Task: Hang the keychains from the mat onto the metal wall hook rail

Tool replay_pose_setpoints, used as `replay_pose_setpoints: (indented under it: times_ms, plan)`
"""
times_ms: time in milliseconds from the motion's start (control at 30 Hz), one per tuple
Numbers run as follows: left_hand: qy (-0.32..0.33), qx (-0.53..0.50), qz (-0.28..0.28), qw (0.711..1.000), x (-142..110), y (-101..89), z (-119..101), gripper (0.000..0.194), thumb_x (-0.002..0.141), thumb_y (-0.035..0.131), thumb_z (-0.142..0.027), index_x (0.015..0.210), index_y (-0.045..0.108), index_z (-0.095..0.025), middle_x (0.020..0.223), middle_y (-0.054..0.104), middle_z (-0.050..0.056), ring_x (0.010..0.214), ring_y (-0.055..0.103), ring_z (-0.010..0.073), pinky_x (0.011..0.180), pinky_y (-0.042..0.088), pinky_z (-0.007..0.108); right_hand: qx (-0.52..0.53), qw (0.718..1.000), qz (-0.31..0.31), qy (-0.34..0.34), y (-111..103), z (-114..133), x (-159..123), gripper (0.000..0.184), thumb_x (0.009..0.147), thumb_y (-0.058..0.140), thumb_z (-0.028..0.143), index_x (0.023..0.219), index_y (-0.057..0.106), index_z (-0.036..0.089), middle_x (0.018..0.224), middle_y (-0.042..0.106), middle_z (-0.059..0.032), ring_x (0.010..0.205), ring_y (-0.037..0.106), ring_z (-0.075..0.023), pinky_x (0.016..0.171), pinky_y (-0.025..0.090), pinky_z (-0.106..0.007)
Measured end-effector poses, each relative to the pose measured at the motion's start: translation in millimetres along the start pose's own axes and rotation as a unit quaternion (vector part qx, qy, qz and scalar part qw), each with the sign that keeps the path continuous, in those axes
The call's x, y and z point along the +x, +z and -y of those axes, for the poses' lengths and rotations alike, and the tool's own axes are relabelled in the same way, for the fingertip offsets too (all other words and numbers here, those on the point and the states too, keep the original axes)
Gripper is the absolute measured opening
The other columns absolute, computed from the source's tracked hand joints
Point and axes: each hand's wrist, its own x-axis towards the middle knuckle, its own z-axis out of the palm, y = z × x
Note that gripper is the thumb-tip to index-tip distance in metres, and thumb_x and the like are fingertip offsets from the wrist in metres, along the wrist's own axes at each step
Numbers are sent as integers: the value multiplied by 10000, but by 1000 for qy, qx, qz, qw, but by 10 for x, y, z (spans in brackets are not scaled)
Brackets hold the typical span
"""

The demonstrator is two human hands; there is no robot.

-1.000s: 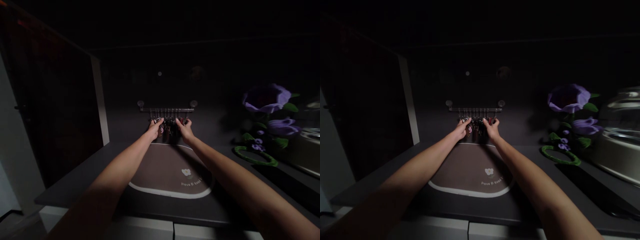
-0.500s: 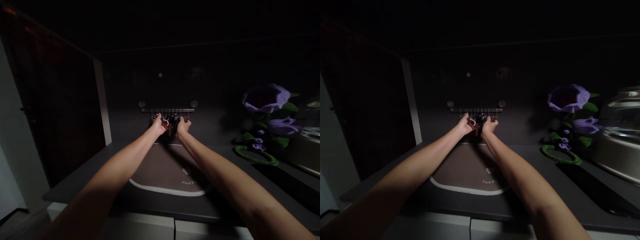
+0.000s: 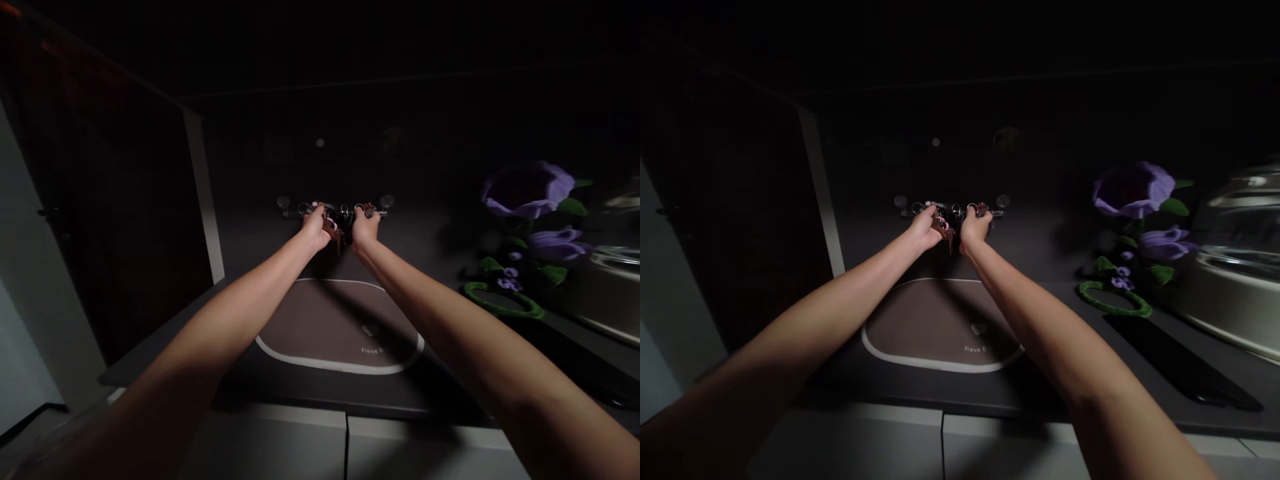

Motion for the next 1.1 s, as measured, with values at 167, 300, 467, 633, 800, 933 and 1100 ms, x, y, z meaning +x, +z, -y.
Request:
replay_pose_setpoints:
  times_ms: [167,300,467,633,800,933,1100]
  plan:
    - [-63,125,11,990,-406,-399,88,149,803,460,-105,661,446,-150,518,467,-22,425,455,81,472,380,207,-23,995,84,43,-311,-257,-352,358,713,535,377,1015,438,211,947,589,-30,828,565,-149,752,450,-271]
    - [-60,246,3,967,-601,-811,140,191,687,549,8,679,447,-154,566,503,-22,485,514,89,529,444,231,-86,982,153,67,-607,-533,-529,395,656,603,393,995,489,223,837,593,-5,725,541,-136,669,454,-254]
    - [-39,494,43,867,-713,-1236,38,283,517,631,47,693,576,-168,586,556,-15,489,493,86,465,398,188,-196,941,274,24,-1012,-604,-516,255,631,621,266,873,593,190,735,615,11,636,519,-111,633,424,-243]
    - [11,594,104,798,-767,-1454,-87,328,429,549,90,599,642,-175,540,583,-17,492,470,91,441,324,166,-329,880,342,-9,-1272,-497,-461,213,589,608,125,785,675,173,651,640,-2,568,511,-113,607,407,-242]
    - [-4,599,123,792,-821,-1494,-150,401,441,500,94,674,674,-182,700,659,10,633,559,122,542,387,171,-312,873,376,8,-1330,-460,-502,182,575,602,78,723,681,150,643,655,-22,562,548,-132,614,423,-254]
    - [23,564,117,817,-890,-1376,-239,387,442,559,96,675,668,-192,735,658,10,652,568,129,565,408,179,-306,864,398,-37,-1262,-373,-576,89,554,668,98,622,672,155,596,638,-26,603,578,-160,661,433,-271]
    - [2,527,192,828,-1052,-1075,-353,99,593,714,-150,637,626,-153,675,632,41,600,552,111,572,413,205,-234,820,522,19,-1045,-56,-780,197,627,688,294,764,671,155,667,642,-31,599,553,-132,592,428,-246]
